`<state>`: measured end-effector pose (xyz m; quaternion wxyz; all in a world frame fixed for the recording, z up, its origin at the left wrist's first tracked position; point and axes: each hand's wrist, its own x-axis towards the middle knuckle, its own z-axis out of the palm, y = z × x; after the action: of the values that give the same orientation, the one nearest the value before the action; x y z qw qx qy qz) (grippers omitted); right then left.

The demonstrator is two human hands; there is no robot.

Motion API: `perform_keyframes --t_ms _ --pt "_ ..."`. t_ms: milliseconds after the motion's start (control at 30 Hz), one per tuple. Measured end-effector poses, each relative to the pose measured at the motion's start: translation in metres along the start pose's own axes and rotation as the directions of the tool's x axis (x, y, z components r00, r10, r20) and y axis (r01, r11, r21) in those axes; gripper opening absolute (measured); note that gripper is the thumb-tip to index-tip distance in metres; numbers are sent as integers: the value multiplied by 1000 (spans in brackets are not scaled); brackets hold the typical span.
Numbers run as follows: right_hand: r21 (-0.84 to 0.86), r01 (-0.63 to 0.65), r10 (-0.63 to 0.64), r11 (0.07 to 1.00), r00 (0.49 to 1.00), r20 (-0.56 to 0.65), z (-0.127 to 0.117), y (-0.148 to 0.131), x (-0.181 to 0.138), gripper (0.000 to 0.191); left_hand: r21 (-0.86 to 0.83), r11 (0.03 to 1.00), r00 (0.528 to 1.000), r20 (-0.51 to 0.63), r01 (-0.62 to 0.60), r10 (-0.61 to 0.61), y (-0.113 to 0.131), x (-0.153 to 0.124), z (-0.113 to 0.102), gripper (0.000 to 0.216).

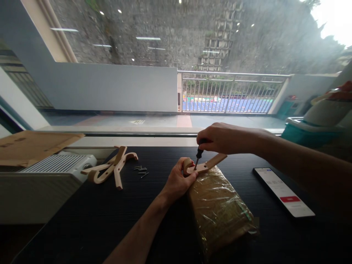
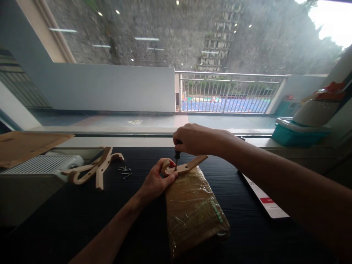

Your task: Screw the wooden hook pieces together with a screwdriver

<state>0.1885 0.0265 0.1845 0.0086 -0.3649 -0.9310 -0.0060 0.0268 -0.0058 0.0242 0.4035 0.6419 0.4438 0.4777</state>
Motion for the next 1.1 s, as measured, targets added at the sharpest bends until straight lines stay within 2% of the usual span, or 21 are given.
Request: perform_keyframes --t_ms 100,333,633,933,1100 --pt "-2 7 -7 1000 1000 -19 0 0 -1 24 14 1000 1000 -1 -22 22 1 0 0 24" --pt "33 119 -118 992 993 -25 -2 -7 -3 21 39 999 999 -10 -37 37 -2 -1 0 24" --pt "8 51 -50 999 998 -37 0 -6 1 25 25 999 1000 -3 -27 27 0 0 0 23" --pt "5 68 -68 998 996 -60 -1 -5 0 26 40 999 999 -7 -35 35 -1 -1 0 21" --pt "-33 15 -18 999 996 -91 2 -7 2 27 47 999 1000 -13 -27 27 -1 -1 0 22"
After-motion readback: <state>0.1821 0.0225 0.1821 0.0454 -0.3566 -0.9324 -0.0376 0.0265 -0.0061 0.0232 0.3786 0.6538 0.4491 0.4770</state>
